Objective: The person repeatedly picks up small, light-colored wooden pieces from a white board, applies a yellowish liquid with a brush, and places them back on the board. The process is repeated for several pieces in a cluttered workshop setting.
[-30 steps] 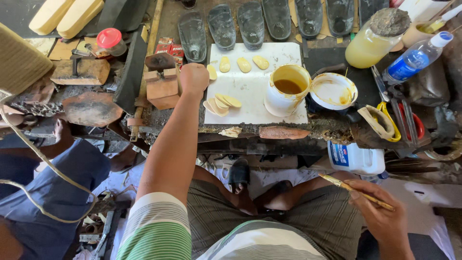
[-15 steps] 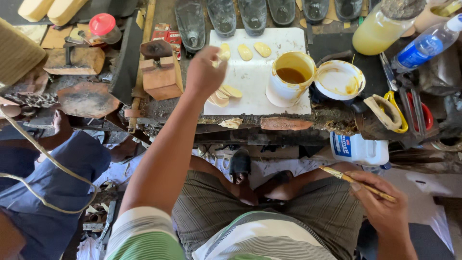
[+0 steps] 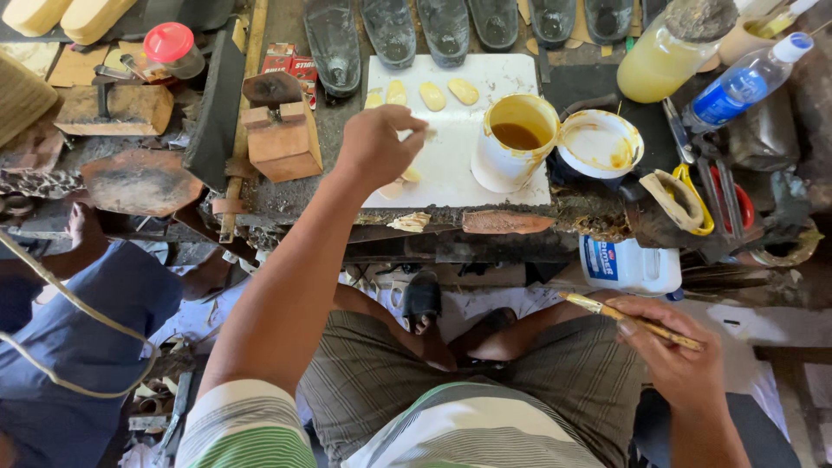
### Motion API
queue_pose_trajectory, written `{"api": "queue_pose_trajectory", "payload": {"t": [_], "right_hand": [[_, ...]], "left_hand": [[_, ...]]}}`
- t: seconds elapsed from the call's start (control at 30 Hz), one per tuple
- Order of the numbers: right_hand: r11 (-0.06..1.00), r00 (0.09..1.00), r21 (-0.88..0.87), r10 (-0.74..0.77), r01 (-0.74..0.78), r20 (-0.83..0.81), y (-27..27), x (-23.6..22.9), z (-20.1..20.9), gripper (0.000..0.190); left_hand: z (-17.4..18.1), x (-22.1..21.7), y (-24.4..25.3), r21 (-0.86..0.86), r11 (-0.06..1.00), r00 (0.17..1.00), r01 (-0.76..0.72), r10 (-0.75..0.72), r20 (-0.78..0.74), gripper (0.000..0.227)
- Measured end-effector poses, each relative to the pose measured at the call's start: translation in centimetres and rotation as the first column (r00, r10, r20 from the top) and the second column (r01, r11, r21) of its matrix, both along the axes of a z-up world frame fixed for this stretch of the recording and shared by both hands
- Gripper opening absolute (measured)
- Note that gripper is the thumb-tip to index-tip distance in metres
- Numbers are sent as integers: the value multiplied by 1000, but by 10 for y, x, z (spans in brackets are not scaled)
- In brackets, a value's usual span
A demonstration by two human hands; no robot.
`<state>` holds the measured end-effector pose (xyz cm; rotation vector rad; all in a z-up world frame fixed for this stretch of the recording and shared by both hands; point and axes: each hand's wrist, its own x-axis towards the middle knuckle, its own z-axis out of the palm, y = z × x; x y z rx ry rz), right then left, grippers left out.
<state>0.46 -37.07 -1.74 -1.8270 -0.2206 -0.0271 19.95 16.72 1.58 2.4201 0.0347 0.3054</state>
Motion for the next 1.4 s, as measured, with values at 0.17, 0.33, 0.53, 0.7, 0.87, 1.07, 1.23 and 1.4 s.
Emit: {"api": "queue_pose_trajectory", "payload": {"t": [0.17,0.33,0.53,0.7,0.87,1.07,1.23,1.4], "right_hand": [[981,980,-175,117,-88,160,9,38,38,37],[981,866,-148,183,-127,466,53,96,104,22],[918,851,-395,225,-22,475,112,158,151,14],[858,880,-513,250,-9,404,145,197,146,17],[861,877,-493,134,127,461,177,223,143,23],[659,992,-750,125,-63,26,220,239,170,34],[736,991,-672,-5,-85,-131,235,198,230,22],[789,942,-612,168,47,289,158,212,204,17]], "left_hand": [[46,-18,-20,-686,724,997,-75,41,-65,43],[38,-57,-53,-962,201,970,-187,-116,-213,43],[4,-99,-87,-981,-112,971,-159,-199,-135,16],[-14,-120,-100,-977,-202,968,-74,-249,-22,31],[-23,-150,-118,-981,-137,984,-140,-125,-123,37],[-62,-195,-118,-947,-21,938,-320,-145,-314,35],[-75,-209,-102,-930,-54,931,-363,-57,-360,14],[-59,-186,-103,-933,-44,934,-357,-58,-354,11]]}}
